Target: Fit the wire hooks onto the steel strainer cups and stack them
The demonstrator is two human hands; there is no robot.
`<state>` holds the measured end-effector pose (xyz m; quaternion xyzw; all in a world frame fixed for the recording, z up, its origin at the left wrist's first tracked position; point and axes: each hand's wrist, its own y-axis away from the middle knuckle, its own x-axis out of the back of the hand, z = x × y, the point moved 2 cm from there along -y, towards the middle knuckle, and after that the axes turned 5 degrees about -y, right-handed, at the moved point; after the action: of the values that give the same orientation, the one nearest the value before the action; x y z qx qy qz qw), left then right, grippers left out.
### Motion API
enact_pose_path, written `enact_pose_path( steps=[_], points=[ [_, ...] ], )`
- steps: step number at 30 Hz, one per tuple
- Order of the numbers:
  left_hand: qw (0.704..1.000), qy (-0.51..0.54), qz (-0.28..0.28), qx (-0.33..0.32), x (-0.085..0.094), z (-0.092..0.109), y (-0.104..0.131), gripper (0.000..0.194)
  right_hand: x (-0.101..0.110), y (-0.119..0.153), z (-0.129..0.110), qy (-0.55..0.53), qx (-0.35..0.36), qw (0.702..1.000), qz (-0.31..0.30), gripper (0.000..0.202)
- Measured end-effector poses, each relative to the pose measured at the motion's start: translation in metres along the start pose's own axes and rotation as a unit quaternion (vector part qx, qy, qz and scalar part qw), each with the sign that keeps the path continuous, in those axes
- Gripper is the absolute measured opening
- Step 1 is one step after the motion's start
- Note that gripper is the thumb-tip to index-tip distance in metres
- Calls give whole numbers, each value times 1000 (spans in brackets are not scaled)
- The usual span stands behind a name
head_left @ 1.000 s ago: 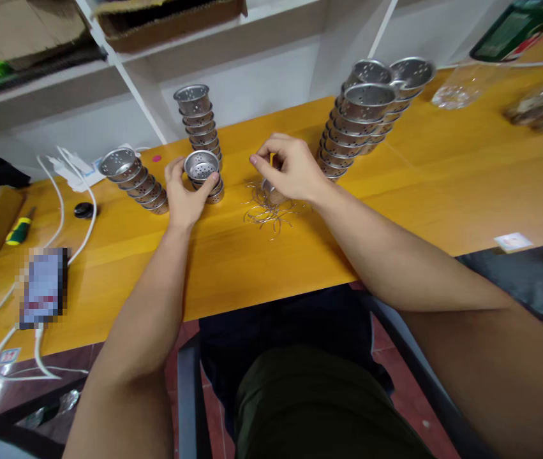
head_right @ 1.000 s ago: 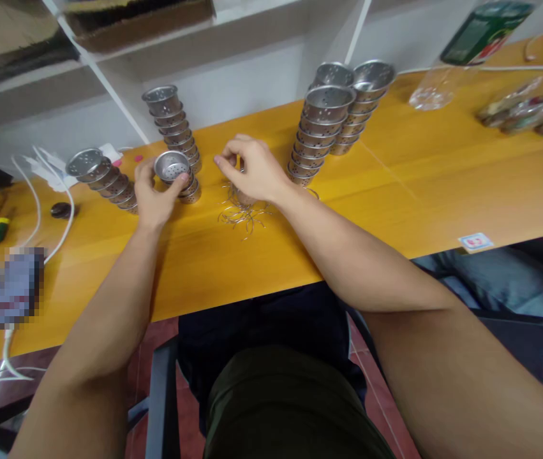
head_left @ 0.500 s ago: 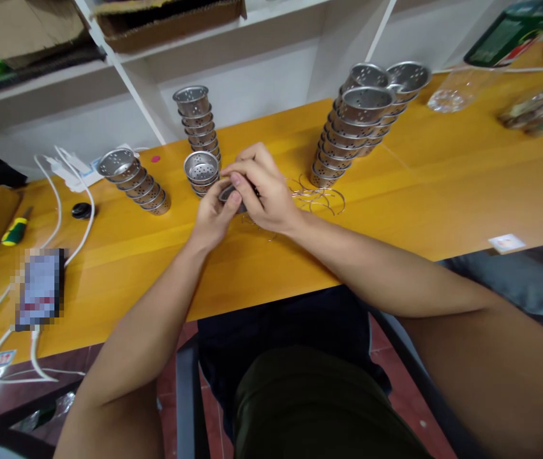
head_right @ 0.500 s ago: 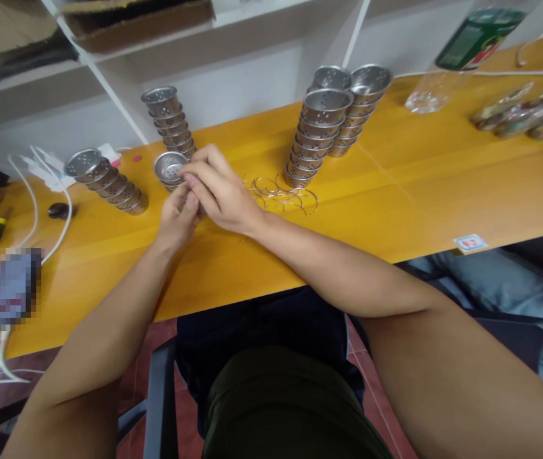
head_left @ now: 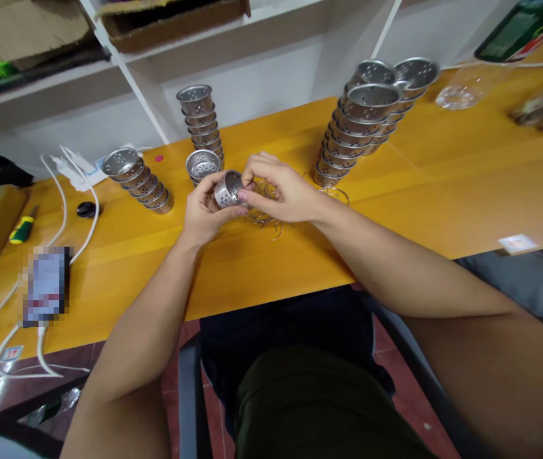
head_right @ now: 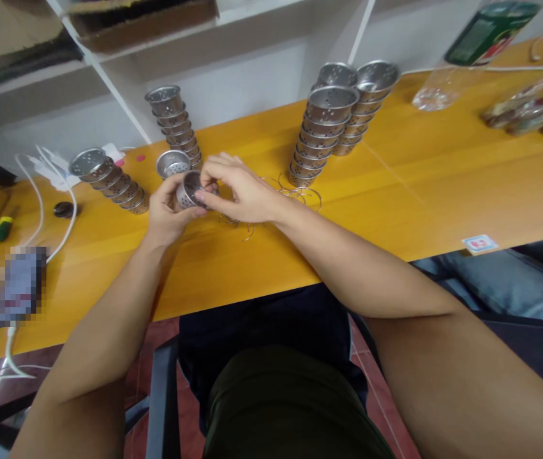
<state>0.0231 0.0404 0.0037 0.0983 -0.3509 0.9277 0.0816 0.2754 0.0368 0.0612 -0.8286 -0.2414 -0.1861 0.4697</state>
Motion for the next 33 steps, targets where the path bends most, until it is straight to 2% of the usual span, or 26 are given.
enact_pose_path(
  steps=[4,9,13,15,17,19,22,25,27,30,33],
  points=[
    [1000,-18,-6,-17,1,0,0,103,1,-3,1,-22,-24,999,-1,66],
    [999,-28,5,-23,-1,-6,0,103,-8,-6,-1,-131,-71,989,21,80],
    [999,-22,17,-31,-1,-3,1,103,-8,-11,2,-263,-142,949,98,89],
    [998,-38,48,-25,4,5,1,100,-1,-12,7,-322,-169,921,136,91],
    [993,-68,96,-10,12,14,-2,98,10,-10,15,-334,-185,913,142,92],
    [983,-106,148,9,23,23,-8,101,21,-5,25,-272,-185,939,102,89],
    [968,-153,199,30,38,27,-21,107,29,8,42,-81,-168,982,-14,75],
    [960,-184,204,45,44,17,-32,110,24,19,61,70,-182,973,-122,42],
    [955,-214,196,57,44,5,-34,105,19,22,68,109,-196,963,-147,28],
    [948,-241,198,69,42,-14,-32,100,21,26,58,138,-184,968,-99,30],
    [952,-222,196,78,41,-26,-31,96,43,50,29,162,-192,968,29,33]
  ],
)
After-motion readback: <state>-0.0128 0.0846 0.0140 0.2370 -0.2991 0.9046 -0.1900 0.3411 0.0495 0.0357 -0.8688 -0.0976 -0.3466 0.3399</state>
